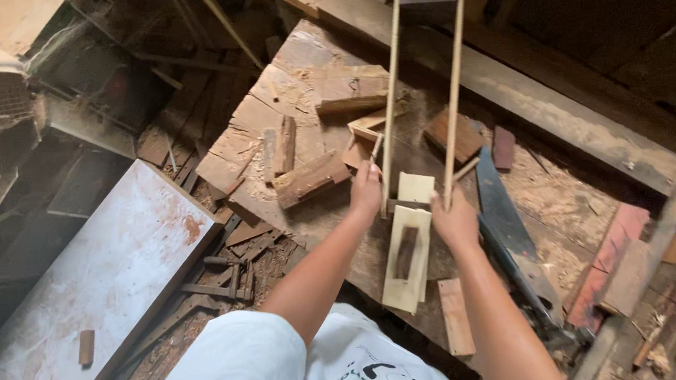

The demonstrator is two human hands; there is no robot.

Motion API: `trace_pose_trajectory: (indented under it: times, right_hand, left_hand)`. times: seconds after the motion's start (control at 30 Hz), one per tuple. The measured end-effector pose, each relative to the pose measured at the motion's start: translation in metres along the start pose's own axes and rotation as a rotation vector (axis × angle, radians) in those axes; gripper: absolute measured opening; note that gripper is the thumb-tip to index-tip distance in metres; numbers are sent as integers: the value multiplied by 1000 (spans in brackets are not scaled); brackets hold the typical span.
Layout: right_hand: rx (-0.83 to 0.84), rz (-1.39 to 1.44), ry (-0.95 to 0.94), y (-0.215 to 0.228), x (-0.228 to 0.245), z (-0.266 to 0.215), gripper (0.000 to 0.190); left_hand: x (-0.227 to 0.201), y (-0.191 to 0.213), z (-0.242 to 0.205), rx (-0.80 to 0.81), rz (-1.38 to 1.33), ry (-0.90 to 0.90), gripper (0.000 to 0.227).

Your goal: The person assembles a wooden frame by hammering small wooden pieces into a rectangular frame. They repeatedly adjust the frame and use a hammer to secure the pieces in place.

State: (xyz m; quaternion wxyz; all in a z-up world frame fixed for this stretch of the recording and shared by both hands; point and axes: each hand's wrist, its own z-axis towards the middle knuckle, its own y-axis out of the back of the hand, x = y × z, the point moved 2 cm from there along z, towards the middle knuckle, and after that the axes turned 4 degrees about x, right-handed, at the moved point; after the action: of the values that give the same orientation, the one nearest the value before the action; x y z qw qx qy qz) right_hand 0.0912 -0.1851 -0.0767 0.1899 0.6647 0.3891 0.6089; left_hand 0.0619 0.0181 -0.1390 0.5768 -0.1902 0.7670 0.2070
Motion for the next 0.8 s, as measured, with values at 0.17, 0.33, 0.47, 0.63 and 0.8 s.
trace_pose_trajectory:
  times: [0.17,0.33,0.47,0.63,0.8]
  right_hand:
    - [-24,-175,-51,-4,-9,19,46]
    - [-95,-191,52,7,2,8,28]
    - [-77,-178,44,31,12,-9,31]
    - [-324,-239,348,73,52,-33,29]
    - [-428,-274,341,98,87,-51,24]
  left_hand:
    - [5,4,-1,176,-320,130,22]
    - [-18,9,-10,299,-369,159,18]
    - [-51,21,-34,444,-303,234,24]
    - [-73,54,-41,536,-254,272,24]
    - [-68,88,6,331,-29,180,30]
